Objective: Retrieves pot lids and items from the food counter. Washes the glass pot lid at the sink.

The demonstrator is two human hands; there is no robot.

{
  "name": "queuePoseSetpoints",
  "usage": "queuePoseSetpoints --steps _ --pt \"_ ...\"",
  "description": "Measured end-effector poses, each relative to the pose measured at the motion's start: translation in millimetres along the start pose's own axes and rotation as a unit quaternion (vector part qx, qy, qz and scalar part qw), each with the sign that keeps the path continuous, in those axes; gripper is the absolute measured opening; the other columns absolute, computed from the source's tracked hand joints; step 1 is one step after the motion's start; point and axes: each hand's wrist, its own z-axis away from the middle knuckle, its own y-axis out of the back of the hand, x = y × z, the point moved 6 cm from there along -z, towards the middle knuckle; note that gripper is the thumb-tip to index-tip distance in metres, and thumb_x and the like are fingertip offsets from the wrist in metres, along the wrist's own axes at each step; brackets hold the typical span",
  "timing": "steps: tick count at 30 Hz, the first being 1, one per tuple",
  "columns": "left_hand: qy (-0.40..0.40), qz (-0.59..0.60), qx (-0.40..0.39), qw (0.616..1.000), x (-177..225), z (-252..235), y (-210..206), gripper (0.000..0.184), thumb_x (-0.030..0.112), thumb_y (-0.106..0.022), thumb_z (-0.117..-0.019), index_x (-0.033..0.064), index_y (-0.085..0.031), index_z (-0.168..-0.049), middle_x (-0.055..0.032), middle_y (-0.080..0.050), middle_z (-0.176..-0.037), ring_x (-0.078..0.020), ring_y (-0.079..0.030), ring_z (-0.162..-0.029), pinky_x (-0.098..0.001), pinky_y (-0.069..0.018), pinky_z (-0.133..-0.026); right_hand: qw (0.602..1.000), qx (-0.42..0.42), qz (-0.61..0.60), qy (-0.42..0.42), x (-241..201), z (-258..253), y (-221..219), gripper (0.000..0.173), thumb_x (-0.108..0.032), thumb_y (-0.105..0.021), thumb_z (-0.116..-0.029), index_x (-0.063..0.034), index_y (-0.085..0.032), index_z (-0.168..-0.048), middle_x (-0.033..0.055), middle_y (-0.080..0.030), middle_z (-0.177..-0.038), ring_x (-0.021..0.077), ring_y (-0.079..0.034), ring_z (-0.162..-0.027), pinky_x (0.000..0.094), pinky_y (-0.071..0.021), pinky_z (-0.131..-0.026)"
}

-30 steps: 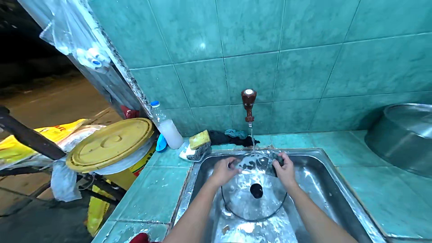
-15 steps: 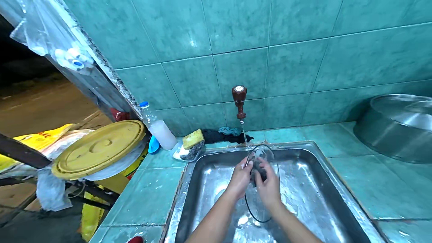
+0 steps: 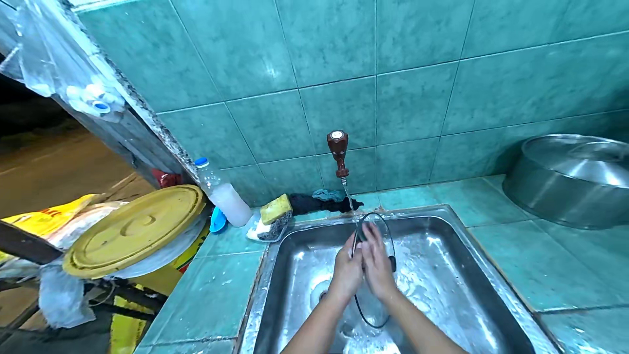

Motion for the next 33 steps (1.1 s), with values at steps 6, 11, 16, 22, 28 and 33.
queuePoseSetpoints --steps 6,11,16,22,28,33 --pt "-0.037 -0.013 0.019 0.999 -4.7 6.3 4.9 0.045 0.012 -0.042 -0.1071 -0.005 -0.044 -0.148 -0.018 -0.065 -0.126 -0.0151 -0.068 -0.102 -0.0329 -0.0564 -0.089 0.994 -0.082 0.053 -0.049 -7.0 -9.0 -7.1 0.067 -0.04 -0.029 -0.1091 0.0022 -0.023 -0.161 0.0259 -0.014 -0.169 0.0406 -0.013 -0.157 0.0551 -0.0127 -0.128" --pt "-0.041 -0.007 0.01 0.999 -9.1 8.7 8.7 0.04 0.012 -0.042 -0.1079 -0.005 -0.048 -0.144 -0.0142 -0.067 -0.119 -0.0129 -0.069 -0.093 -0.0304 -0.0586 -0.082 0.995 -0.077 0.055 -0.041 -3.6 -7.3 -6.9 0.068 -0.042 -0.025 -0.108 0.0021 -0.027 -0.16 0.0243 -0.016 -0.169 0.0396 -0.013 -0.157 0.0548 -0.0121 -0.128" --pt "-0.033 0.002 0.016 0.999 -8.0 8.8 10.0 0.04 0.014 -0.041 -0.1096 -0.0045 -0.047 -0.145 -0.0132 -0.068 -0.121 -0.0133 -0.071 -0.09 -0.0314 -0.061 -0.079 0.993 -0.098 0.04 -0.049 -1.4 -13.6 -7.1 0.069 -0.043 -0.021 -0.1096 0.0033 -0.023 -0.161 0.0237 -0.013 -0.169 0.0379 -0.013 -0.158 0.0528 -0.0123 -0.128" --pt "-0.04 0.002 -0.017 0.999 -8.9 13.7 8.2 0.039 0.009 -0.041 -0.1081 -0.0046 -0.046 -0.144 -0.0127 -0.067 -0.127 -0.0143 -0.073 -0.093 -0.0318 -0.0633 -0.08 0.989 -0.098 0.059 -0.095 5.8 -23.9 2.0 0.064 -0.04 -0.027 -0.1109 0.0003 -0.025 -0.161 0.0216 -0.018 -0.169 0.0369 -0.016 -0.157 0.0539 -0.0149 -0.128" --pt "-0.082 -0.041 0.002 0.996 -6.7 5.5 20.1 0.032 0.009 -0.044 -0.1036 -0.0073 -0.059 -0.126 -0.0087 -0.07 -0.1 -0.0076 -0.068 -0.085 -0.0269 -0.0571 -0.081 0.982 -0.162 0.071 -0.063 -30.6 -2.8 -11.1 0.07 -0.045 -0.03 -0.1077 -0.0011 -0.023 -0.162 0.0196 -0.012 -0.171 0.0372 -0.01 -0.158 0.0529 -0.0127 -0.128" --pt "-0.032 0.017 -0.071 0.997 -13.7 20.1 14.1 0.048 0.011 -0.038 -0.1078 -0.0021 -0.036 -0.153 -0.0116 -0.059 -0.146 -0.0215 -0.072 -0.111 -0.0389 -0.0636 -0.088 0.981 -0.071 0.046 -0.176 49.5 -62.0 36.8 0.049 -0.028 -0.039 -0.1119 0.0003 -0.044 -0.152 0.0265 -0.044 -0.154 0.0408 -0.044 -0.142 0.0573 -0.0354 -0.117"
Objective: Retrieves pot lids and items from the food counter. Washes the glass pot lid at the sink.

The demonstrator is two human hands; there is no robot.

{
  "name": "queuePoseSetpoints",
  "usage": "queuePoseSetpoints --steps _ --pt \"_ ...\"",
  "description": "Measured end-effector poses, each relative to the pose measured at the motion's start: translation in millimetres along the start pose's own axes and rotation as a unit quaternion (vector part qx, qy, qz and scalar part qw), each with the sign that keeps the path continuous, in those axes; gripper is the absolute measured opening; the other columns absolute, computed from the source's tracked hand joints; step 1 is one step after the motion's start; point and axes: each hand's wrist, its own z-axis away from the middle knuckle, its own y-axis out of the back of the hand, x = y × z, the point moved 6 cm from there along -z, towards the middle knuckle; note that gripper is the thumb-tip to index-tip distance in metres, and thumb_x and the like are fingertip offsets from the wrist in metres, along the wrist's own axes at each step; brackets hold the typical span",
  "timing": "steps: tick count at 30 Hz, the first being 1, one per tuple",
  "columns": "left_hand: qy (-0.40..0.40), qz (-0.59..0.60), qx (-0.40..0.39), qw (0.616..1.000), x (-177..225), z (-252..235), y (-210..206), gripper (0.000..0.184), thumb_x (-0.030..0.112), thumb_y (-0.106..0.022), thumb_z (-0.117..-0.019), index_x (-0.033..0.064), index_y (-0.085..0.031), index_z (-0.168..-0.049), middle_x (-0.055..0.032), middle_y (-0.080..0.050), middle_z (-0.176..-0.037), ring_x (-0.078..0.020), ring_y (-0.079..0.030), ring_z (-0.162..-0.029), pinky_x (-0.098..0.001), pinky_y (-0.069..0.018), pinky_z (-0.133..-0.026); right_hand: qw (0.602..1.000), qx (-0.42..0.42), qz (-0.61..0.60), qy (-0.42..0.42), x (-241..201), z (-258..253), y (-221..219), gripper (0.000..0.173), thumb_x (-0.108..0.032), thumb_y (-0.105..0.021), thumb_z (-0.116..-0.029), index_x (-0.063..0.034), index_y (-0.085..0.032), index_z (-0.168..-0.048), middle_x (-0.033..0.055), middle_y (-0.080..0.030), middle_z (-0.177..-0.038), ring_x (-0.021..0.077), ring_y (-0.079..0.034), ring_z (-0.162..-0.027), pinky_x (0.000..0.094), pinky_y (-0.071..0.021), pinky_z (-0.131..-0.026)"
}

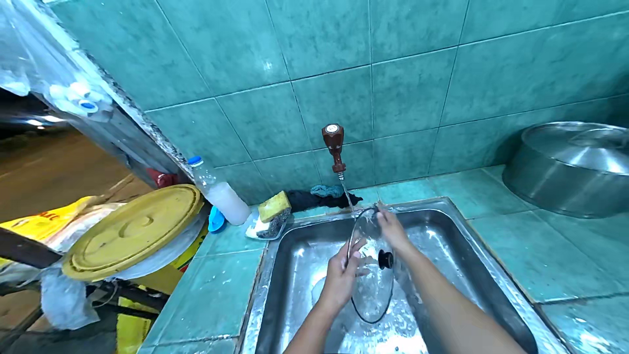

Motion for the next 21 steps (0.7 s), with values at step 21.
queuePoseSetpoints --steps 21 --pt "0.067 0.087 0.0 0.994 -6.5 -13.1 20.2 0.042 0.014 -0.032 -0.1117 0.0009 -0.04 -0.151 -0.0125 -0.062 -0.142 -0.0241 -0.072 -0.109 -0.0403 -0.063 -0.087 0.986 0.05 0.019 0.159 -33.5 32.6 -34.5 0.03 -0.016 -0.052 -0.1038 0.0055 -0.061 -0.123 0.0286 -0.044 -0.149 0.0398 -0.045 -0.139 0.0495 -0.0432 -0.113"
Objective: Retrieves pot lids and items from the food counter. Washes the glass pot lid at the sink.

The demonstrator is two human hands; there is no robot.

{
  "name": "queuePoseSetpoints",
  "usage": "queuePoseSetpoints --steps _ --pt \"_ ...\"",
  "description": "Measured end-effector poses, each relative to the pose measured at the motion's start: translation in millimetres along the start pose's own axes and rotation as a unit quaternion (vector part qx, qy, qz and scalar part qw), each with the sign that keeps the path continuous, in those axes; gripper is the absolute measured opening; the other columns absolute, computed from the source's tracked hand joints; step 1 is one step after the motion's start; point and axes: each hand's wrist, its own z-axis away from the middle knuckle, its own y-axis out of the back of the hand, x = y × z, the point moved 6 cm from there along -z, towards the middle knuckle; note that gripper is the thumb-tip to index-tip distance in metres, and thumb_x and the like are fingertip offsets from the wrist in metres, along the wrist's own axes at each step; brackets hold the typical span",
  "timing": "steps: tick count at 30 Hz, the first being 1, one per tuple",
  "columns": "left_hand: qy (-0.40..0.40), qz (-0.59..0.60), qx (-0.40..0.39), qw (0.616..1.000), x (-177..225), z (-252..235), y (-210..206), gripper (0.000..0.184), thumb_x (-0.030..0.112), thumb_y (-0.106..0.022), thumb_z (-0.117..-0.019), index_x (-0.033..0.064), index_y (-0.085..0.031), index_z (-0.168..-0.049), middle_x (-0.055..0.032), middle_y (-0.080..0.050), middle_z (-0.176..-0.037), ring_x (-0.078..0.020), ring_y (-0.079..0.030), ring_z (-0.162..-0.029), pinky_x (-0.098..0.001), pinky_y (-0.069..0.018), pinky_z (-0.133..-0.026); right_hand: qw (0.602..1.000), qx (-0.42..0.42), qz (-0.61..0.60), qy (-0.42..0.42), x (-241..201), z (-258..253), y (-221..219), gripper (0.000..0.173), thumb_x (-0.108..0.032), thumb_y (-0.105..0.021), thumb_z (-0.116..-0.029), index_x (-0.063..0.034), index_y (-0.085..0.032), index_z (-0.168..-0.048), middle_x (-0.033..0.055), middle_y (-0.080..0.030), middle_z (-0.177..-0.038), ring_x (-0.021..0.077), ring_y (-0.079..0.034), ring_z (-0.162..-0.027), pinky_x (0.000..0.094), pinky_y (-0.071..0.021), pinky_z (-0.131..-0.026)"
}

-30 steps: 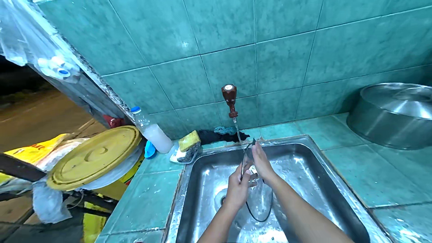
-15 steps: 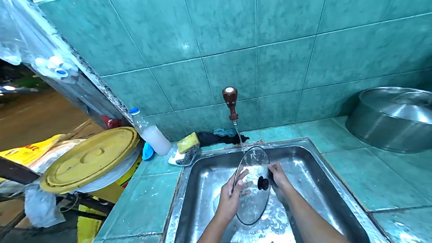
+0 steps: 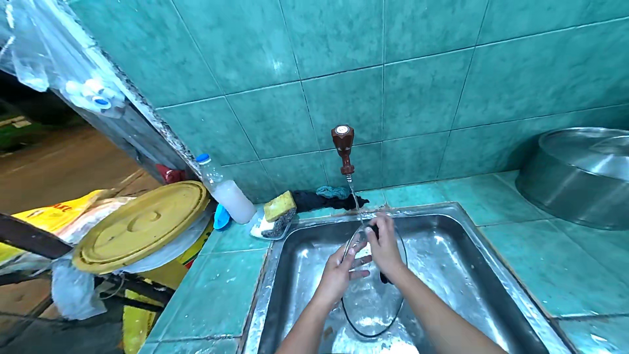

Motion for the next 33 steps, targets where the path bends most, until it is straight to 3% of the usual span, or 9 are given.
queuePoseSetpoints --steps 4,8,10,14,18,21,26,31,33 --pt "-0.041 -0.046 0.068 0.996 -0.2 0.0 1.0 0.038 0.012 -0.037 -0.11 -0.0025 -0.05 -0.142 -0.0119 -0.068 -0.117 -0.0141 -0.07 -0.095 -0.0312 -0.0603 -0.081 0.999 -0.01 -0.039 0.024 -28.7 48.9 -27.1 0.041 -0.019 -0.045 -0.1066 0.0064 -0.054 -0.137 0.0303 -0.03 -0.162 0.0431 -0.034 -0.149 0.0492 -0.0336 -0.122" --pt "-0.024 -0.024 0.025 0.999 -0.1 13.4 -12.3 0.045 0.014 -0.035 -0.1106 0.001 -0.037 -0.153 -0.0116 -0.06 -0.145 -0.0236 -0.073 -0.109 -0.0402 -0.0639 -0.086 0.994 -0.013 -0.002 -0.109 16.6 0.7 1.3 0.049 -0.016 -0.036 -0.1107 0.0033 -0.035 -0.156 0.0283 -0.025 -0.164 0.0407 -0.032 -0.151 0.0515 -0.0309 -0.122" --pt "-0.032 -0.027 0.018 0.999 -0.2 16.3 -17.8 0.046 0.014 -0.035 -0.1104 0.0011 -0.036 -0.155 -0.0114 -0.058 -0.146 -0.0242 -0.072 -0.11 -0.0402 -0.0639 -0.087 0.99 -0.021 -0.03 -0.137 28.7 -18.2 6.0 0.053 -0.02 -0.032 -0.1126 -0.0009 -0.025 -0.161 0.0262 -0.019 -0.167 0.0405 -0.021 -0.155 0.057 -0.0201 -0.125" --pt "-0.043 -0.055 0.054 0.996 4.3 12.1 -14.9 0.041 0.013 -0.039 -0.1101 -0.0044 -0.044 -0.147 -0.0147 -0.068 -0.122 -0.0198 -0.075 -0.092 -0.036 -0.0649 -0.077 0.998 -0.055 -0.036 0.022 -20.4 1.2 -12.2 0.051 -0.012 -0.034 -0.108 0.0024 -0.035 -0.157 0.0206 -0.026 -0.167 0.0336 -0.015 -0.158 0.055 -0.0092 -0.129" --pt "-0.032 -0.054 0.016 0.998 -1.5 21.4 -11.5 0.047 0.012 -0.038 -0.1092 0.0001 -0.035 -0.155 -0.0113 -0.061 -0.143 -0.0227 -0.074 -0.106 -0.0379 -0.0644 -0.085 0.995 -0.045 -0.084 -0.022 27.3 -19.2 -2.5 0.047 -0.014 -0.036 -0.1103 -0.0029 -0.042 -0.155 0.0169 -0.034 -0.164 0.03 -0.03 -0.153 0.0515 -0.0259 -0.125" --pt "-0.035 -0.063 -0.004 0.997 -0.7 25.1 -11.6 0.048 0.012 -0.038 -0.1087 -0.0003 -0.034 -0.155 -0.0101 -0.062 -0.143 -0.0224 -0.073 -0.108 -0.0379 -0.0639 -0.086 0.988 -0.04 -0.133 -0.067 42.5 -29.7 8.4 0.042 -0.016 -0.037 -0.1112 -0.0043 -0.052 -0.148 0.0194 -0.045 -0.156 0.0329 -0.042 -0.145 0.0525 -0.0333 -0.119" --pt "-0.027 -0.102 -0.019 0.994 3.7 17.9 -14.9 0.044 0.012 -0.04 -0.1089 -0.0012 -0.039 -0.151 -0.01 -0.065 -0.139 -0.0213 -0.074 -0.105 -0.037 -0.0644 -0.085 0.989 -0.052 -0.06 0.128 1.8 -16.7 -2.6 0.039 -0.016 -0.036 -0.1066 -0.002 -0.07 -0.121 0.0148 -0.064 -0.135 0.0324 -0.042 -0.145 0.0549 -0.0215 -0.125" --pt "-0.032 -0.104 -0.035 0.993 1.1 23.3 -15.8 0.047 0.012 -0.04 -0.1085 0.0005 -0.037 -0.154 -0.0085 -0.064 -0.141 -0.0205 -0.074 -0.105 -0.0368 -0.0643 -0.085 0.993 -0.018 -0.06 -0.096 66.8 -33.8 18.9 0.042 -0.017 -0.033 -0.1126 0.0056 -0.051 -0.143 0.0285 -0.054 -0.142 0.0394 -0.05 -0.136 0.0517 -0.0378 -0.115" --pt "-0.032 -0.109 -0.041 0.993 2.7 19.5 -16.0 0.047 0.012 -0.039 -0.1088 0.0004 -0.038 -0.154 -0.0085 -0.064 -0.141 -0.0207 -0.074 -0.106 -0.0373 -0.0642 -0.085 0.997 -0.019 -0.061 -0.045 43.6 -28.6 15.3 0.04 -0.016 -0.035 -0.1114 0.0069 -0.055 -0.138 0.0277 -0.055 -0.14 0.0392 -0.049 -0.135 0.0516 -0.037 -0.116"
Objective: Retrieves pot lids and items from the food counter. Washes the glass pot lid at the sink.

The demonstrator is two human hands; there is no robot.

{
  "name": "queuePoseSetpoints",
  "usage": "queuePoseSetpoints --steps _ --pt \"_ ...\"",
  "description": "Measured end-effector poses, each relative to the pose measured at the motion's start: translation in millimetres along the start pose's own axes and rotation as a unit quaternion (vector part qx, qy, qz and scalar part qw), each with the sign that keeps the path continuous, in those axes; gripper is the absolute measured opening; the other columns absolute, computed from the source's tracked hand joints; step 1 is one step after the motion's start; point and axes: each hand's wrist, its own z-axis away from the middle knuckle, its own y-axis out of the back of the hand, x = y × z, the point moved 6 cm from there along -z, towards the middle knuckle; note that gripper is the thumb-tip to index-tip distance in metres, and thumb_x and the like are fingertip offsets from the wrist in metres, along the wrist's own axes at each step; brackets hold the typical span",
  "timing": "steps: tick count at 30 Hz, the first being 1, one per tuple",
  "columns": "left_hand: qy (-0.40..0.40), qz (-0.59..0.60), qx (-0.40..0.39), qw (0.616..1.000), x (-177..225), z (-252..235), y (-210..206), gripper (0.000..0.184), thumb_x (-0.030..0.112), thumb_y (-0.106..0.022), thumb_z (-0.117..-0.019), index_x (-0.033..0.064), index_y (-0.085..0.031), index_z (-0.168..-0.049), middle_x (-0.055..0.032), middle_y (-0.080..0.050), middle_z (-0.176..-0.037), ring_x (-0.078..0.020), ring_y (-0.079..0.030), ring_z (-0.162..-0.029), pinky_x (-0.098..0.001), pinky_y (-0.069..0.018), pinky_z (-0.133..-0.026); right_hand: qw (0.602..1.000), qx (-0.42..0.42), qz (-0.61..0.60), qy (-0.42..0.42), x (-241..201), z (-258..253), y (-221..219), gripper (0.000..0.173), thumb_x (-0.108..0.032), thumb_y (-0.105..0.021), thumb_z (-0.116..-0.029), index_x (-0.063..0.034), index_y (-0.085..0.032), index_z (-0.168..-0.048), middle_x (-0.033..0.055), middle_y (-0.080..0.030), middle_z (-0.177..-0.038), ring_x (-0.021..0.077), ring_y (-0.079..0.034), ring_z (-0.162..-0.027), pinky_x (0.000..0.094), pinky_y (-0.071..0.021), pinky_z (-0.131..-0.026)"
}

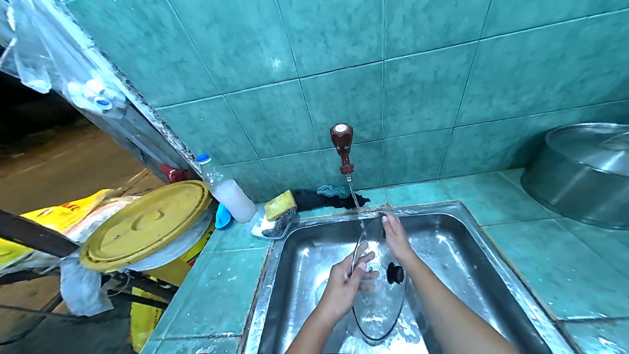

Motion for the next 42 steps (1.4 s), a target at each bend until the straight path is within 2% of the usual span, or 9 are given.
queuePoseSetpoints --steps 4,9,14,18,22,28,33,39,42 --pt "-0.007 -0.016 0.013 1.0 0.5 -3.2 -0.5 0.044 0.012 -0.04 -0.1083 -0.0043 -0.041 -0.149 -0.0112 -0.066 -0.137 -0.0211 -0.075 -0.103 -0.0368 -0.0648 -0.084 0.983 -0.02 0.053 0.172 -39.6 15.9 -25.0 0.04 -0.016 -0.037 -0.1074 0.0057 -0.066 -0.124 0.022 -0.063 -0.132 0.0358 -0.05 -0.137 0.0542 -0.0253 -0.124" --pt "-0.021 -0.012 -0.019 1.0 -5.3 10.9 1.5 0.051 0.015 -0.04 -0.1071 -0.0011 -0.033 -0.155 -0.0085 -0.058 -0.147 -0.0198 -0.071 -0.113 -0.0374 -0.0624 -0.09 0.998 0.01 0.044 -0.042 13.1 -8.8 4.2 0.045 -0.019 -0.033 -0.1128 0.0089 -0.048 -0.144 0.0327 -0.051 -0.144 0.0439 -0.047 -0.138 0.0557 -0.0335 -0.117" --pt "0.058 0.04 -0.043 0.997 6.2 -5.0 7.7 0.057 0.005 -0.043 -0.1024 0.0035 -0.029 -0.157 -0.0114 -0.051 -0.151 -0.0218 -0.066 -0.119 -0.0404 -0.0616 -0.088 0.991 -0.017 0.069 0.11 -37.3 21.4 -27.1 0.039 -0.016 -0.041 -0.108 0.0109 -0.062 -0.126 0.0298 -0.058 -0.133 0.0441 -0.051 -0.132 0.0563 -0.038 -0.115" --pt "0.04 0.015 -0.01 0.999 14.0 -8.7 6.3 0.052 0.002 -0.045 -0.1019 -0.0011 -0.032 -0.152 -0.0122 -0.06 -0.134 -0.0176 -0.072 -0.101 -0.0354 -0.0639 -0.079 0.991 -0.05 0.078 0.1 -59.8 39.2 -48.8 0.057 -0.045 -0.025 -0.1074 -0.0209 -0.06 -0.144 0.0134 -0.037 -0.164 0.0367 -0.017 -0.157 0.0636 -0.008 -0.125" --pt "0.017 -0.003 -0.067 0.998 13.1 2.4 -6.1 0.068 0.005 -0.044 -0.1 0.0076 -0.018 -0.162 -0.0056 -0.038 -0.163 -0.0209 -0.068 -0.119 -0.0391 -0.0637 -0.087 0.997 0.018 -0.011 -0.076 15.3 -9.4 -17.6 0.052 -0.034 -0.025 -0.1125 -0.0112 -0.045 -0.155 0.0216 -0.039 -0.16 0.0397 -0.036 -0.148 0.0613 -0.0304 -0.119" --pt "0.042 -0.014 -0.051 0.998 18.0 -7.6 -2.6 0.059 0.002 -0.049 -0.0992 0.0 -0.029 -0.154 -0.0141 -0.052 -0.147 -0.0183 -0.072 -0.105 -0.0353 -0.0641 -0.083 0.996 -0.033 0.087 -0.005 -52.6 32.1 -38.1 0.058 -0.043 -0.02 -0.1096 -0.023 -0.035 -0.161 0.0115 -0.015 -0.172 0.0364 -0.005 -0.159 0.0654 -0.0041 -0.125" --pt "0.01 -0.015 -0.087 0.996 11.0 5.1 -7.0 0.068 0.004 -0.046 -0.0991 0.005 -0.019 -0.162 -0.0072 -0.039 -0.163 -0.0199 -0.071 -0.113 -0.0379 -0.0637 -0.087 0.994 0.021 -0.025 -0.109 21.1 -8.6 -14.9 0.055 -0.034 -0.024 -0.113 -0.0087 -0.032 -0.161 0.026 -0.029 -0.164 0.0429 -0.026 -0.152 0.0607 -0.0229 -0.122" --pt "0.027 -0.002 -0.052 0.998 8.3 -2.8 3.0 0.058 0.001 -0.049 -0.0982 -0.0018 -0.03 -0.153 -0.0138 -0.055 -0.144 -0.0181 -0.073 -0.102 -0.035 -0.0643 -0.082 0.992 -0.043 0.113 0.021 -53.2 32.3 -48.4 0.057 -0.042 -0.021 -0.1091 -0.0211 -0.04 -0.159 0.014 -0.022 -0.17 0.0366 -0.011 -0.158 0.0626 -0.0068 -0.126" --pt "-0.003 -0.011 -0.081 0.997 2.1 10.3 -1.5 0.069 0.004 -0.048 -0.0983 0.003 -0.019 -0.161 -0.0085 -0.041 -0.161 -0.0192 -0.071 -0.113 -0.0376 -0.0636 -0.088 0.998 0.0 0.041 -0.048 -6.8 0.5 -24.6 0.051 -0.032 -0.027 -0.112 -0.006 -0.058 -0.142 0.0215 -0.053 -0.146 0.0379 -0.046 -0.14 0.0595 -0.0334 -0.117"
